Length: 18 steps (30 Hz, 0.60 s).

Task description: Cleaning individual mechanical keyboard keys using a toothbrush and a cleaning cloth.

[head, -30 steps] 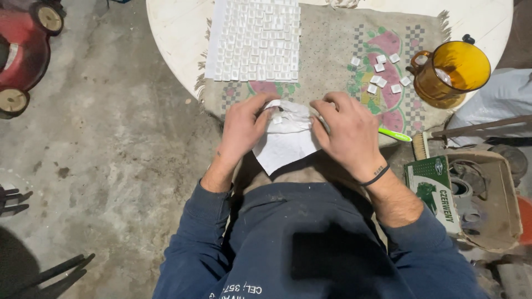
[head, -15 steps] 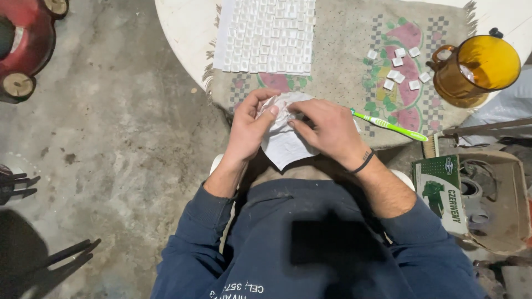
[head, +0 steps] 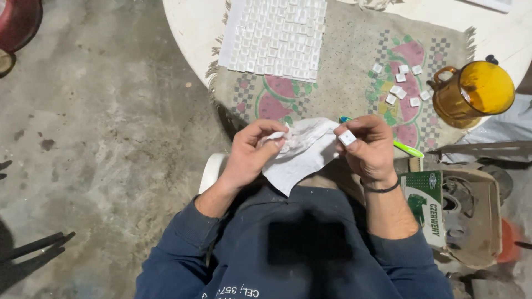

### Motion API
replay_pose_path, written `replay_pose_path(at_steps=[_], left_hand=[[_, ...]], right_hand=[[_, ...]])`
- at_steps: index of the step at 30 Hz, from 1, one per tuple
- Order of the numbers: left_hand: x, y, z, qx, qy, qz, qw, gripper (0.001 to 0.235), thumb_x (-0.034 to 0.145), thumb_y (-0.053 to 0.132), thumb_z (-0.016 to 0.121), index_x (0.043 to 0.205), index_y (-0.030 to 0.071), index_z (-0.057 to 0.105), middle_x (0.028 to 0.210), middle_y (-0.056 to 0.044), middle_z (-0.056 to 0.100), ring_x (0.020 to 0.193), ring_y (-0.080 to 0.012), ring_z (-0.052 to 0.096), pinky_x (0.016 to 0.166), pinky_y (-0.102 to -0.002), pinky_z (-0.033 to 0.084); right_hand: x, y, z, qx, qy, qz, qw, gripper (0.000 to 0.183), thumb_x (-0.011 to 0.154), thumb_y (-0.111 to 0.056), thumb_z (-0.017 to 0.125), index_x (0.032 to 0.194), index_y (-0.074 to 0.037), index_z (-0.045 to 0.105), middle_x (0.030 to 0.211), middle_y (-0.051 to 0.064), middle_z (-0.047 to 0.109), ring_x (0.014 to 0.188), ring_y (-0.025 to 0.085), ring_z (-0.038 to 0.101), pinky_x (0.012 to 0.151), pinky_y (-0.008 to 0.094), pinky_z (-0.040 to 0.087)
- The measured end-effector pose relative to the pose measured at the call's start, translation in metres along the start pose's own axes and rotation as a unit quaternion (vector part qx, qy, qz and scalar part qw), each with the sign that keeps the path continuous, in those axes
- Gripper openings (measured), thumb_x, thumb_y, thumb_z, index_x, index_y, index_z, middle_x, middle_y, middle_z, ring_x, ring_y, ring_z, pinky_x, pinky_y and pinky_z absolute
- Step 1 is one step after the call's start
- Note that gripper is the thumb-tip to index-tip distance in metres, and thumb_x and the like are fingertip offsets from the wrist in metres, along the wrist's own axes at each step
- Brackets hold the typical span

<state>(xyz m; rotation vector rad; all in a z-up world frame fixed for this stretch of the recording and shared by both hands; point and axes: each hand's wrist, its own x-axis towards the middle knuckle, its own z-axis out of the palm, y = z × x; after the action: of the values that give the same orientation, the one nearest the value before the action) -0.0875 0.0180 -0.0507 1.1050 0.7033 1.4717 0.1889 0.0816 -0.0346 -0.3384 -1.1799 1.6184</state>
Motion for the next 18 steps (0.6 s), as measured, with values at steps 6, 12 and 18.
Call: replay_pose_path(at_steps=[6,12,18], left_hand=[[-0.025,-0.014,-0.017,0.03,-0.034,-0.032,0.998,0.032,0.091,-0.009,0.058,0.121,-0.002,0.066,0.113,-0.006,0.071,0.107,-0.0114,0.066,0.097,-0.028,0.053],[-0.037,-0.029,-0.031,0.06,-0.024,-0.062,0.996,0.034,0.089,-0.01,0.059,0.121,-0.002,0.067,0.115,-0.008,0.072,0.108,-0.0121,0.066,0.098,-0.028,0.053],[-0.028,-0.016,-0.05,-0.083,0.154,-0.072,0.982,0.02,0.102,0.0,0.06,0.123,0.001,0.061,0.113,-0.011,0.072,0.104,-0.0149,0.067,0.094,-0.031,0.055]], right_hand=[[0.036,-0.036,0.026,-0.304,0.027,0.01,0.952,0.028,0.094,0.0,0.077,0.12,0.004,0.068,0.117,0.017,0.073,0.102,0.017,0.071,0.088,0.031,0.059],[0.155,-0.057,0.075,-0.617,-0.13,-0.049,0.774,0.018,0.106,-0.013,0.077,0.115,0.0,0.07,0.103,0.007,0.076,0.08,0.01,0.07,0.07,0.024,0.055],[0.15,-0.036,0.128,-0.686,-0.326,-0.015,0.65,0.02,0.093,-0.022,0.074,0.11,-0.012,0.075,0.094,0.004,0.075,0.075,0.015,0.071,0.063,0.027,0.054]])
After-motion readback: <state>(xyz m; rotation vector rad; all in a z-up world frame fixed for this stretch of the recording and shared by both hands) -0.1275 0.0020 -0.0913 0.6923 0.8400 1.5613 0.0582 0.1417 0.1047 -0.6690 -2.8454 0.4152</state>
